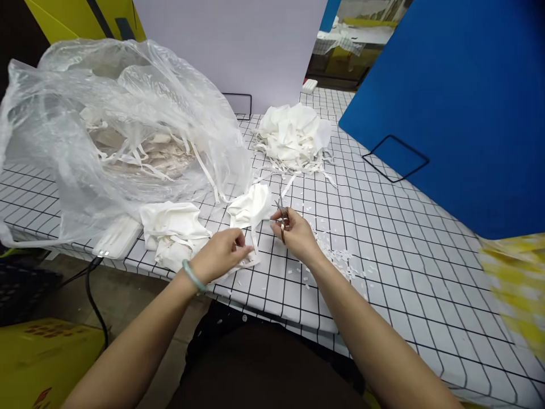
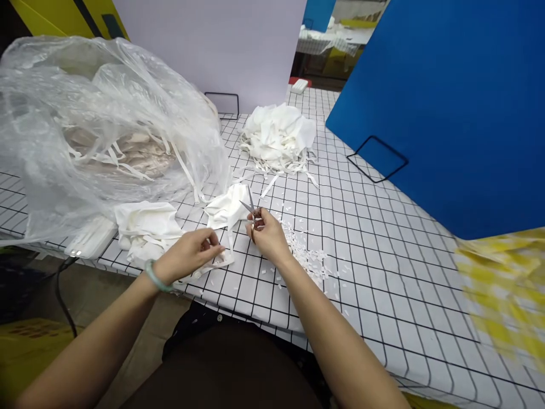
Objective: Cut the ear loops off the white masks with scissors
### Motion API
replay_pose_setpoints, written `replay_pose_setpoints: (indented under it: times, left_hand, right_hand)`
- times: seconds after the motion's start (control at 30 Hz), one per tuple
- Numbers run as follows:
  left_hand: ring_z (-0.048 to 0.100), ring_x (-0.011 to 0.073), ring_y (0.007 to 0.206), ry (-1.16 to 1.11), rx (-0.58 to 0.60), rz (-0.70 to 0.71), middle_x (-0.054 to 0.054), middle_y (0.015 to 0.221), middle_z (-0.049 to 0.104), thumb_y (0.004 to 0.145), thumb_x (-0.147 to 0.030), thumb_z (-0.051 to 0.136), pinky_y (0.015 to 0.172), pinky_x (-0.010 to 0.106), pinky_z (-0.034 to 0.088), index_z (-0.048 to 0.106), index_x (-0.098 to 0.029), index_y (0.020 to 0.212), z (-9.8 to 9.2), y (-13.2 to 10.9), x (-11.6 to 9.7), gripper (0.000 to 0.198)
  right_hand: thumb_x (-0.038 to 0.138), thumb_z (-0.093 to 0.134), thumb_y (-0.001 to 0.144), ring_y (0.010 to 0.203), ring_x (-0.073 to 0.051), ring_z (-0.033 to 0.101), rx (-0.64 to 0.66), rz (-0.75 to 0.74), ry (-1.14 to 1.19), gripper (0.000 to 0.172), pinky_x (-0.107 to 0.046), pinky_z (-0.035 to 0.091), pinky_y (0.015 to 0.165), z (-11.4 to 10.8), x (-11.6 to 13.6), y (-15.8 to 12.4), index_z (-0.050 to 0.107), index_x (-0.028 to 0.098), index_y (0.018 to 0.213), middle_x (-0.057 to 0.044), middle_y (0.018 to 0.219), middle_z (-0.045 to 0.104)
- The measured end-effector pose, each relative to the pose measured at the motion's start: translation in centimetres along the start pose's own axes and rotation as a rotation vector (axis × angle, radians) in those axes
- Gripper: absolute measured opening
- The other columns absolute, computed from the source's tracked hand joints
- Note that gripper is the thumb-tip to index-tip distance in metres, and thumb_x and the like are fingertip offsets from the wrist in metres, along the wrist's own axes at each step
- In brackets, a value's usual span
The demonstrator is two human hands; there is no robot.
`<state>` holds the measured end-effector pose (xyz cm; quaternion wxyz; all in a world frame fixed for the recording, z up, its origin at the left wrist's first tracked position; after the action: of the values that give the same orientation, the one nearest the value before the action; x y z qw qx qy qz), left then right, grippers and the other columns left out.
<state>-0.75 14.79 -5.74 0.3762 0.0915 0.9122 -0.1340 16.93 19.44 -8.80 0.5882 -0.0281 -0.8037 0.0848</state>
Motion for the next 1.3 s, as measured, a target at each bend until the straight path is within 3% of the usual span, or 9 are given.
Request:
replay_pose_setpoints:
  times: [0.1, 0.27, 0.4, 0.6, 0.73, 0.83, 1.0, 1.13, 1.3]
  left_hand:
    - [0.057, 0.0245, 0.089, -0.014, -0.24, -0.008, 0.005, 0.086, 0.059, 0.078, -0.035, 0.075, 0.078, 0.036, 0.048, 0.052, -0.019, 0.076, -0.6, 3.3, 0.2, 0.028]
    - [0.058, 0.0217, 0.088, -0.207, -0.202, 0.046, 0.004, 0.078, 0.054, 0.086, -0.022, 0.06, 0.078, 0.034, 0.049, 0.045, -0.02, 0.068, 0.2, 6.0, -1.3, 0.024]
    - [0.058, 0.0144, 0.068, -0.449, -0.023, 0.056, 0.002, 0.074, 0.057, 0.097, -0.035, 0.045, 0.064, 0.028, 0.051, 0.055, -0.017, 0.083, 0.5, 4.0, -2.9, 0.026]
    - [0.063, 0.0157, 0.082, -1.093, 0.154, -0.03, 0.005, 0.084, 0.066, 0.092, -0.035, 0.061, 0.078, 0.03, 0.053, 0.062, -0.014, 0.086, 0.9, 0.2, -3.3, 0.022]
    - [0.058, 0.0101, 0.06, -1.231, 0.194, -0.086, 0.003, 0.08, 0.066, 0.092, -0.038, 0.063, 0.052, 0.021, 0.045, 0.057, -0.016, 0.084, 0.7, -0.9, -3.6, 0.024]
    - [0.051, 0.0058, 0.055, -1.228, 0.2, -0.093, 0.001, 0.079, 0.064, 0.089, -0.036, 0.068, 0.047, 0.017, 0.035, 0.061, -0.015, 0.085, 0.0, -1.7, -3.7, 0.022]
    - [0.047, 0.0059, 0.06, -0.954, 0.173, -0.066, 0.003, 0.08, 0.064, 0.086, -0.031, 0.073, 0.053, 0.018, 0.035, 0.074, -0.013, 0.095, -1.1, -3.0, -2.4, 0.02]
    - [0.038, 0.0078, 0.055, -0.816, 0.092, 0.044, -0.001, 0.067, 0.051, 0.094, -0.041, 0.063, 0.051, 0.022, 0.034, 0.077, -0.017, 0.098, -2.7, -3.8, -3.4, 0.028]
    - [0.057, 0.022, 0.102, -0.632, -0.187, 0.285, 0.007, 0.098, 0.058, 0.097, -0.035, 0.058, 0.096, 0.037, 0.05, 0.075, -0.021, 0.082, -5.6, -4.6, -6.4, 0.027]
  right_hand:
    - [0.033, 0.067, 0.07, 0.062, -0.014, 0.053, 0.006, -0.028, 0.009, 0.024, -0.027, 0.043, 0.055, 0.6, 0.0, 0.1, 0.06, 0.023, 0.092, 0.001, 0.081, 0.063]
    - [0.031, 0.066, 0.073, 0.089, -0.019, 0.063, -0.033, -0.132, 0.041, 0.027, -0.033, 0.052, 0.074, -0.1, 1.6, -0.1, 0.059, 0.024, 0.099, -0.005, 0.109, 0.068]
    - [0.027, 0.067, 0.075, 0.113, -0.025, 0.06, 0.038, -0.322, 0.012, 0.032, -0.041, 0.05, 0.092, -0.1, 4.6, -1.2, 0.062, 0.027, 0.107, -0.006, 0.128, 0.064]
    - [0.029, 0.066, 0.074, 0.08, -0.019, 0.061, 0.017, -0.265, 0.116, 0.013, -0.036, 0.051, 0.079, -0.1, 5.2, -0.8, 0.058, 0.022, 0.08, -0.001, 0.083, 0.063]
    - [0.031, 0.07, 0.074, 0.086, -0.02, 0.063, 0.205, -0.317, 0.174, 0.018, -0.038, 0.052, 0.087, 1.7, 6.7, -1.5, 0.062, 0.023, 0.088, -0.002, 0.088, 0.066]
    - [0.032, 0.074, 0.073, 0.082, -0.019, 0.062, 0.409, -0.319, 0.124, 0.023, -0.035, 0.052, 0.081, 4.0, 7.1, -2.6, 0.064, 0.023, 0.091, -0.001, 0.086, 0.067]
    - [0.029, 0.069, 0.071, 0.069, -0.015, 0.055, 0.201, -0.27, 0.192, 0.015, -0.028, 0.046, 0.064, 2.0, 7.8, -1.1, 0.063, 0.021, 0.081, 0.0, 0.078, 0.062]
    - [0.025, 0.068, 0.066, 0.067, -0.014, 0.054, 0.251, -0.287, 0.178, 0.016, -0.027, 0.043, 0.062, 3.0, 9.6, -1.1, 0.064, 0.021, 0.081, 0.001, 0.077, 0.062]
    - [0.042, 0.078, 0.064, 0.067, -0.015, 0.055, 0.328, -0.175, 0.27, 0.03, -0.028, 0.045, 0.063, 7.1, 7.3, -2.9, 0.062, 0.022, 0.081, 0.002, 0.073, 0.061]
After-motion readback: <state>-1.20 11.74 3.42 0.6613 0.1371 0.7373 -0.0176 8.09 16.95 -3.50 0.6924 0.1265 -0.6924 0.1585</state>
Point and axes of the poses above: each hand's wrist, its own y-axis towards the middle knuckle, its own z-axis out of the palm, x = y × z, the point moved 10 cm from there along y, towards the middle knuckle
